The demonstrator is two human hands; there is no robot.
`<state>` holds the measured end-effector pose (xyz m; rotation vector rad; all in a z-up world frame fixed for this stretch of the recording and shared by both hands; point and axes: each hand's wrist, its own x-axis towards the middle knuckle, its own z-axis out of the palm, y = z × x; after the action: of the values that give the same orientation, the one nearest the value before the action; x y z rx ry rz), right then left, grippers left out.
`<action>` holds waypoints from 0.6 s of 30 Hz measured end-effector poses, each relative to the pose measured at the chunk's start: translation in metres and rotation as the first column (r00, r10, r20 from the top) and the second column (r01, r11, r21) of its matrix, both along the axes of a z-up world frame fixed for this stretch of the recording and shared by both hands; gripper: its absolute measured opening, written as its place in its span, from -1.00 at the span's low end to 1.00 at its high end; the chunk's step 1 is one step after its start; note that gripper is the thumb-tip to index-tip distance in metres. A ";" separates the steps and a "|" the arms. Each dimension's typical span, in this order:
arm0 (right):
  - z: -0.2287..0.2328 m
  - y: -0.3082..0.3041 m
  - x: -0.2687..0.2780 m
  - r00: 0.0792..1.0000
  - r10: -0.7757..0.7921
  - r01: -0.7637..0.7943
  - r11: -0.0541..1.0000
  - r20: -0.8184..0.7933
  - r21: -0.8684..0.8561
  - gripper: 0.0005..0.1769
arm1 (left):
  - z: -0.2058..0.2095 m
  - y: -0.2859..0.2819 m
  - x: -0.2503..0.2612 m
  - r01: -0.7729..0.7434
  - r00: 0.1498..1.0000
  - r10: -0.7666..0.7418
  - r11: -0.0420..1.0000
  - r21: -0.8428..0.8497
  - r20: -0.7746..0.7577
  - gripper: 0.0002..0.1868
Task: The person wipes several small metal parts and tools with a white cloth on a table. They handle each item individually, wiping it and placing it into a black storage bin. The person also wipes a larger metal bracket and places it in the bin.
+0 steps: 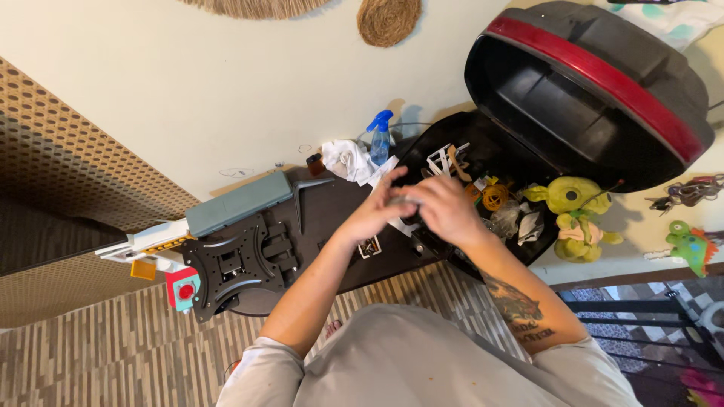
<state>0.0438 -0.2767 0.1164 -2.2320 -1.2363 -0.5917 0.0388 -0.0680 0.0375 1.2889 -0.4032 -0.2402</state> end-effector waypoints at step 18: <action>-0.121 -0.082 0.053 0.742 -0.042 0.580 0.541 -0.670 0.609 -0.77 | 0.005 -0.043 -0.023 -0.372 0.889 0.025 0.622 0.689 0.458 -0.66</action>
<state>0.0968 -0.3591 -0.0043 -1.6133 -0.1007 -0.3991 0.0155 -0.1110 0.0429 2.2498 -0.5285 0.0897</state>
